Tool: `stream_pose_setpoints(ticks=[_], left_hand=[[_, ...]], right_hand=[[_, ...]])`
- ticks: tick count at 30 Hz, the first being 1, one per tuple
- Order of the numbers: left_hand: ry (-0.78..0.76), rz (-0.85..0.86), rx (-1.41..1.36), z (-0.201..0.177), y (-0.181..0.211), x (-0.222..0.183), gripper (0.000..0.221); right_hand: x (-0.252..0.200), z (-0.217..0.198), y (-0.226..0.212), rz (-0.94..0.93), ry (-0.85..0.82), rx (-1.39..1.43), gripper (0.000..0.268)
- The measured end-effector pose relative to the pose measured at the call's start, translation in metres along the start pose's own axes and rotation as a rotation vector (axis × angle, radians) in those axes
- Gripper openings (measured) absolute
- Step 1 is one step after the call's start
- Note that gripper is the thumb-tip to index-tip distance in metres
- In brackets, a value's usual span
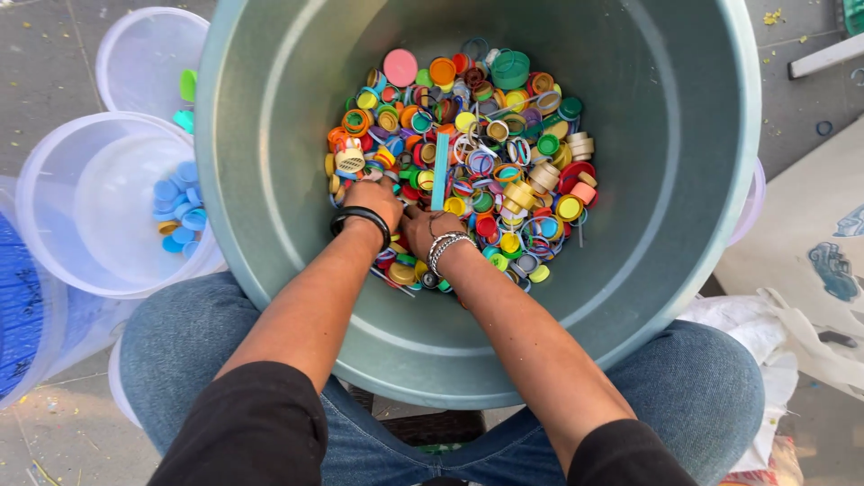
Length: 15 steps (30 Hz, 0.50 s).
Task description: Sorting a large quantity of plastic bottle caps from a bucket into various separate containers based on color.
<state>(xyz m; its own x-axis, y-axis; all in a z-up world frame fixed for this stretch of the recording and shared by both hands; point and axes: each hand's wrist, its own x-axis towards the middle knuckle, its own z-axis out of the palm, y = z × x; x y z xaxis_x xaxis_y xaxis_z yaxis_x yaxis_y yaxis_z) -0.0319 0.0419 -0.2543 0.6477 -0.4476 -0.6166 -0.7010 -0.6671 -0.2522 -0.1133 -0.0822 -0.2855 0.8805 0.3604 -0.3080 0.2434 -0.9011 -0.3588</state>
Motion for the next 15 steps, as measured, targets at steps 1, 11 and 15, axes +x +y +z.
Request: stream_pose_setpoints(ticks=[1, 11, 15], left_hand=[[0.006, -0.002, 0.004, 0.002, -0.005, 0.002, 0.030], [0.087, 0.038, 0.020, 0.007, -0.026, 0.007, 0.028], [0.026, 0.023, -0.151, -0.028, -0.042, -0.015, 0.025]], right_hand=[[0.004, -0.003, -0.003, 0.001, 0.007, -0.003, 0.028], [-0.031, -0.047, -0.001, 0.034, -0.243, -0.037, 0.047], [-0.041, -0.054, -0.002, -0.012, -0.166, 0.043, 0.044]])
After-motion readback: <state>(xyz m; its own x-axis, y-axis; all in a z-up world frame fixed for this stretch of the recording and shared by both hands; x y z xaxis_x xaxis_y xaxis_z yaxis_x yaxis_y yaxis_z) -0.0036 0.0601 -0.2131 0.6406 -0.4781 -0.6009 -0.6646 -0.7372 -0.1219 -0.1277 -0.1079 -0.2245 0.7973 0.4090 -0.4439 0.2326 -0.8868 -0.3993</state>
